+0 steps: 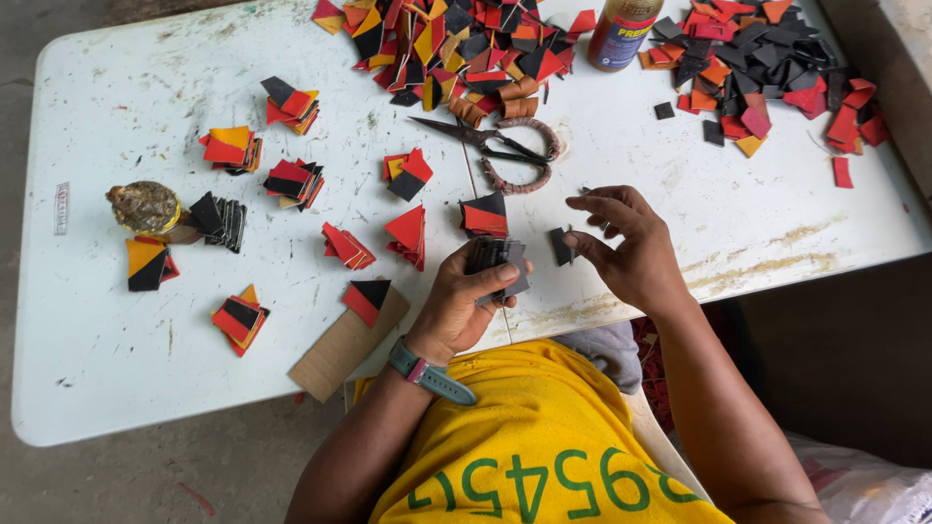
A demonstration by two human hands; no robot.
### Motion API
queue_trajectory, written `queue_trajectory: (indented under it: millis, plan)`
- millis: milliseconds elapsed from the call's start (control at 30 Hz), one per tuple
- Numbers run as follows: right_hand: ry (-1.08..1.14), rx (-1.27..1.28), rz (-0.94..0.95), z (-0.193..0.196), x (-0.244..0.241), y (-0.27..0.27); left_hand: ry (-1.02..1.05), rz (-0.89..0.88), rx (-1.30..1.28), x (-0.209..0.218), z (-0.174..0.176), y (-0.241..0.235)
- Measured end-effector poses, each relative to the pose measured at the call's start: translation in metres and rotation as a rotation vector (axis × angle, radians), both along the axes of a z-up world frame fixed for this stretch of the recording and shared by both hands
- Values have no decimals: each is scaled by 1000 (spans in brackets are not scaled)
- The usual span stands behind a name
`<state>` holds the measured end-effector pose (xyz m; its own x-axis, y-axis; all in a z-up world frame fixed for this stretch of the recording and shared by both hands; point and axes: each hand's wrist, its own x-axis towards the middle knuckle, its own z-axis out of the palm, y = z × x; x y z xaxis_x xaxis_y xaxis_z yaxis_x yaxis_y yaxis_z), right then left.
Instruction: The person sorts small triangular pieces of colored material on a white table. They pick up pieces, separate them by color, and place them into small stacks. A pair of scissors and a bottle are also visible on the table.
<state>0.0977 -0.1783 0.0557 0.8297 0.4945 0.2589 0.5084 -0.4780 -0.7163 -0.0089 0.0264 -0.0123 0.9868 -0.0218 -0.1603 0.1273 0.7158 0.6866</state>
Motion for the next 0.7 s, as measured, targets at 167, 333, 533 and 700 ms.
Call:
queue_trajectory:
  millis: [167,333,533,700]
  plan:
    - [77,191,250,10,-26,9,-23,-17,-3,2,1,-10]
    - [211,306,207,-1,-32,20,18,-15,-74,-2,6,-5]
    - [418,500,136,-25,-4,-7,-26,-87,-150,-4,12,0]
    - [725,961,162,-37,32,-32,-70,-12,-122,-6,12,7]
